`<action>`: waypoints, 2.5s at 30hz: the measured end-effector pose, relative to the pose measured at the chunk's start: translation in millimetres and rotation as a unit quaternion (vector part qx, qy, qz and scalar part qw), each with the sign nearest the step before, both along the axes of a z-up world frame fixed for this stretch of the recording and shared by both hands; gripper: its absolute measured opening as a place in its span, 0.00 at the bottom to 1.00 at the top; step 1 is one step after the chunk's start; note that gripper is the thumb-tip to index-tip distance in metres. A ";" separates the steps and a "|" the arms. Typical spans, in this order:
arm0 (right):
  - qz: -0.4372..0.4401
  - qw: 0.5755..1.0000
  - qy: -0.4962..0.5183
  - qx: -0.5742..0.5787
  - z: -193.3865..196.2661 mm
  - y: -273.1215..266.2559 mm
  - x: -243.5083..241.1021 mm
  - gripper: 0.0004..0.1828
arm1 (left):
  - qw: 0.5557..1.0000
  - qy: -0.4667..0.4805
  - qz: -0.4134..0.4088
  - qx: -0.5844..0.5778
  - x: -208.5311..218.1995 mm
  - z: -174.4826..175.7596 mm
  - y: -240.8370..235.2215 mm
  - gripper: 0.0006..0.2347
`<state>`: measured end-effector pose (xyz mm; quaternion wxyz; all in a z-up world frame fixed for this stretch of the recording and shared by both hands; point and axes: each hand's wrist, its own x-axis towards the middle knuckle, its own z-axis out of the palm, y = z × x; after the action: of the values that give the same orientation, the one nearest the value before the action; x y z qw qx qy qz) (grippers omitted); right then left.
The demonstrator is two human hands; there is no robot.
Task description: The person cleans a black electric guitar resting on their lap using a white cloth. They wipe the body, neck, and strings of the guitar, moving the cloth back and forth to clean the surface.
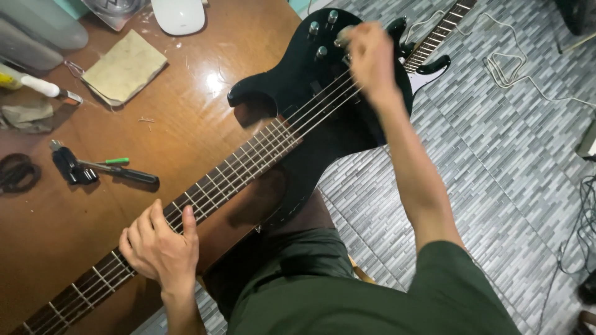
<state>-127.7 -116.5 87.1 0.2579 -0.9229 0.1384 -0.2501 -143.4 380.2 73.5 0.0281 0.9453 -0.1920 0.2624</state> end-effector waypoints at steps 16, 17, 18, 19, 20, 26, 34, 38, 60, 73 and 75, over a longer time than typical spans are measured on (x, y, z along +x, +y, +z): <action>0.002 0.997 -0.036 -0.067 -34.8 -48.8 -72.8 0.10 | 0.999 -0.030 -0.011 -0.029 1.9 -0.1 -5.4 0.26; 0.027 0.994 -0.036 -0.096 -40.5 -57.6 -61.7 0.07 | 0.999 -0.024 -0.010 -0.031 2.0 0.0 -5.5 0.27; 0.051 0.990 -0.035 -0.126 -45.9 -66.6 -50.5 0.06 | 0.999 -0.019 -0.009 -0.033 2.0 0.4 -5.9 0.27; 0.049 0.990 -0.038 -0.125 -46.8 -67.2 -34.5 0.06 | 0.999 -0.022 -0.010 -0.032 2.7 -0.6 -5.6 0.27; 0.046 0.992 -0.016 -0.116 -47.5 -67.8 -18.3 0.07 | 0.999 -0.025 -0.004 -0.027 3.6 -1.5 -5.3 0.27; 0.074 0.975 0.020 -0.210 -63.0 -59.1 -6.8 0.16 | 0.998 -0.035 -0.011 -0.044 6.4 1.2 -6.7 0.25; 0.104 0.967 0.036 -0.231 -22.2 -21.1 -93.6 0.24 | 0.998 -0.030 -0.006 -0.046 3.0 1.6 -5.4 0.26; -0.038 0.987 0.151 0.040 11.0 -26.9 -106.9 0.17 | 0.999 -0.028 -0.003 -0.046 3.3 3.4 -5.7 0.26; -0.188 0.972 0.135 -0.030 -26.9 -27.5 -95.0 0.22 | 0.998 -0.050 -0.010 -0.037 0.8 -4.8 -5.3 0.27; 0.222 0.959 -0.148 -0.096 -48.6 0.5 -133.7 0.17 | 0.998 -0.045 -0.013 -0.040 1.9 -8.5 -5.3 0.28; -0.123 0.991 -0.036 0.024 -61.3 -35.9 -148.8 0.14 | 0.998 -0.049 -0.017 -0.039 2.5 -7.1 -3.7 0.28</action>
<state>-276.4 -152.4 25.8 0.2517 -0.8829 0.2476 -0.3095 -140.9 376.5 66.5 0.0597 0.9261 -0.1991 0.3148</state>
